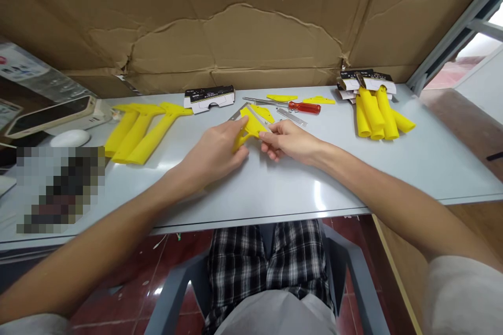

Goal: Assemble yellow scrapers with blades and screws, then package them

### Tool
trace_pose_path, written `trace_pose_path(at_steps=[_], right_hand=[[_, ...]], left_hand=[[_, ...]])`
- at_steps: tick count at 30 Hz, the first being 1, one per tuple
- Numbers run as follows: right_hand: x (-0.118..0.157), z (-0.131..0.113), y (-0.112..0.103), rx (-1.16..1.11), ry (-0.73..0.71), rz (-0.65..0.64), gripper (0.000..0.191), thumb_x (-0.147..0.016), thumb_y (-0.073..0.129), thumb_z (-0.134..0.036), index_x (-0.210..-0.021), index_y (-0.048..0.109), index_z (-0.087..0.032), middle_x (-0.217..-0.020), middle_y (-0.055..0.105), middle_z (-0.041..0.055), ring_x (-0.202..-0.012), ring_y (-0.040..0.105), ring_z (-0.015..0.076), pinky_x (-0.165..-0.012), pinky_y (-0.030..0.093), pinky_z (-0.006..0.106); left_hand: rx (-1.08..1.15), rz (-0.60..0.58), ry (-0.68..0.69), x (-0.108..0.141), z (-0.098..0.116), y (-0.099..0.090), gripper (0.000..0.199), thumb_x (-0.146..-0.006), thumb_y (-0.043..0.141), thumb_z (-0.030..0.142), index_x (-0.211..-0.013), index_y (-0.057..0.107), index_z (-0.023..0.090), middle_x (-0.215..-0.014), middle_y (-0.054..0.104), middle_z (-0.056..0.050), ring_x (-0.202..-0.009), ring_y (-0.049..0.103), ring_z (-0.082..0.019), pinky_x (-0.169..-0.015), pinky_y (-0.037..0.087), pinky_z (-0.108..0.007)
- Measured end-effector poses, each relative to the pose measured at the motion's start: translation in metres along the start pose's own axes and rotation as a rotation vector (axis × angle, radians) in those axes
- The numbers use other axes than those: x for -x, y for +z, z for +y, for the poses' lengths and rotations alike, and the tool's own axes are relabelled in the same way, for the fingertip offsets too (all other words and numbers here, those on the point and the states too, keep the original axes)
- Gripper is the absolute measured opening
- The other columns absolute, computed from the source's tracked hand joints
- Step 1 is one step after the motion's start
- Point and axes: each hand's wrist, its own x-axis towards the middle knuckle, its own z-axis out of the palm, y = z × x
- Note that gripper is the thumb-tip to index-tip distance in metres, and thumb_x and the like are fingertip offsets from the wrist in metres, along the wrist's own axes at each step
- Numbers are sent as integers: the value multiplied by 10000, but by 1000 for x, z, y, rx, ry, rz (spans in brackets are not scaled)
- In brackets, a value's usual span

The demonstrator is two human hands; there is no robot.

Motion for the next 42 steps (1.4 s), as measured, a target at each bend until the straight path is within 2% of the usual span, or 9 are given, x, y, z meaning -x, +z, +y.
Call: trace_pose_path(at_steps=[7,11,16,19,21,24,29,35,42], right_hand=[[2,-4,3,-10,24,5,197,-1107,610,-176,-926,674,-132,-765,700,27,-546,605,89,-548,509,237],[3,-3,4,-15,27,13,167,-1084,666,-192,-927,670,-137,-758,700,25,-545,600,91,-535,514,235],[2,-5,2,-52,46,43,287,-1090,692,-421,-963,660,-166,-795,733,63,-566,633,124,-556,556,262],[0,-12,-4,-101,25,167,473,-1044,663,-668,-978,642,-200,-796,732,77,-575,632,156,-518,535,286],[-1,-18,-10,-112,-21,255,518,-1024,652,-720,-970,646,-206,-770,702,65,-567,605,155,-492,495,282],[-1,-25,-17,-100,-88,360,475,-1041,664,-659,-952,666,-193,-745,646,46,-560,560,138,-481,443,270],[-3,-28,-25,-40,-142,461,293,-1055,678,-425,-903,672,-173,-746,593,31,-560,516,119,-485,396,264],[-8,-24,-34,79,-194,489,137,-967,690,-221,-838,663,-186,-722,578,21,-547,477,108,-465,354,264],[-11,-18,-38,291,-283,509,191,-975,709,-288,-810,665,-203,-758,614,30,-551,489,109,-503,360,281]], left_hand=[[-23,14,-11,1,0,2,670,-972,561,117,-1628,502,-7,-1367,738,-274,-1180,755,-389,-1020,606,-524],[-12,25,-14,1,0,4,669,-967,554,119,-1627,516,16,-1342,752,-261,-1164,757,-382,-1022,604,-525],[185,112,-38,0,-5,3,641,-888,632,154,-1523,645,73,-1285,780,-210,-1146,755,-367,-1026,596,-480],[540,139,-146,-2,-4,-9,555,-783,735,194,-1335,755,150,-1133,791,-114,-855,762,-262,-791,624,-358],[854,56,-226,-4,-3,-20,414,-738,748,188,-1149,776,152,-971,755,-69,-585,647,-156,-533,533,-278],[1254,-85,-270,-8,-5,-28,179,-704,746,182,-875,704,151,-826,680,-37,-443,498,-81,-356,358,-224],[1610,-139,-309,-16,-17,-18,277,-659,818,159,-904,690,138,-849,638,3,-432,441,-20,-318,287,-167],[1654,-58,-305,-17,-21,-11,329,-699,912,175,-906,658,143,-825,597,43,-433,399,18,-331,284,-120],[1546,-128,-349,-21,-30,-10,352,-680,896,212,-901,625,168,-820,616,42,-406,418,-4,-311,332,-167]])
